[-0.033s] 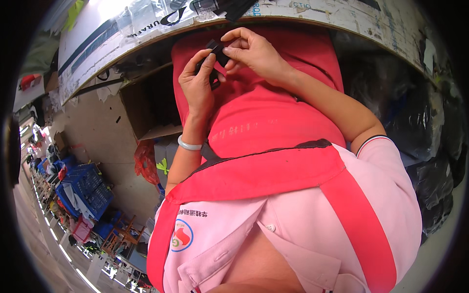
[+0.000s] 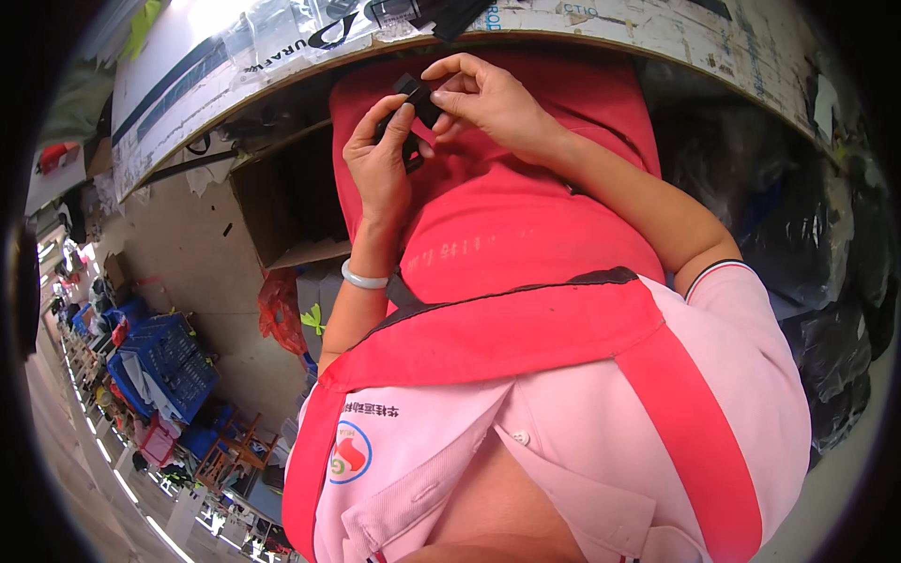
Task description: Threading black webbing straps through plastic buckle adjusters.
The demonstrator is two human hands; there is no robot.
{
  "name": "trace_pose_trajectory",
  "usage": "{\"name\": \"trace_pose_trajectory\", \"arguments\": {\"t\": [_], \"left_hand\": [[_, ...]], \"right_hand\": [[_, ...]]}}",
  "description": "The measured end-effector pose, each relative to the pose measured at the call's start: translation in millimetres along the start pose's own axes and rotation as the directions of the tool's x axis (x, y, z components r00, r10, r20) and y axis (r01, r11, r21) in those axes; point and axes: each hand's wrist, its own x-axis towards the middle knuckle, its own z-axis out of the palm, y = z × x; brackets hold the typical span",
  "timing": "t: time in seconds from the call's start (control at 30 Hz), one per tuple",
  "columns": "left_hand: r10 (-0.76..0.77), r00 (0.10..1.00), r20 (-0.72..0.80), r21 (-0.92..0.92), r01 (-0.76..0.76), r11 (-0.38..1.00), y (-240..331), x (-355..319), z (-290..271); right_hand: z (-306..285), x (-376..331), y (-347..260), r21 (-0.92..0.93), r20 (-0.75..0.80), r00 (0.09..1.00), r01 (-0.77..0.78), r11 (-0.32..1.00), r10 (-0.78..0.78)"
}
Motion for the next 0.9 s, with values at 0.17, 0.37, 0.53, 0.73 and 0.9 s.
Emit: {"name": "trace_pose_trajectory", "arguments": {"t": [0.17,0.37,0.53,0.73,0.9], "left_hand": [[0.071,0.989,0.132,0.106,-0.085,0.991,-1.1,-4.3,-8.5],[0.134,0.966,0.221,0.157,-0.171,0.973,5.8,-9.3,-11.5],[0.142,0.957,0.251,0.161,-0.186,0.969,10.0,-12.4,-10.8],[0.065,0.973,0.22,0.1,-0.089,0.991,9.9,-16.7,-14.0],[-0.153,0.988,-0.032,-0.078,0.15,0.986,5.8,-20.9,-30.7]], "right_hand": [[-25.0,7.2,-6.8,-0.188,0.166,0.967,-0.164,0.968,0.196],[-20.1,6.8,-9.4,-0.264,0.103,0.992,0.097,0.96,-0.071],[-24.9,7.5,-7.7,-0.242,0.13,0.99,0.09,0.966,-0.059],[-21.2,14.7,5.2,-0.227,-0.003,0.989,0.145,0.963,-0.15],[-9.8,34.8,7.3,-0.184,-0.106,0.96,0.237,0.954,-0.259]]}}
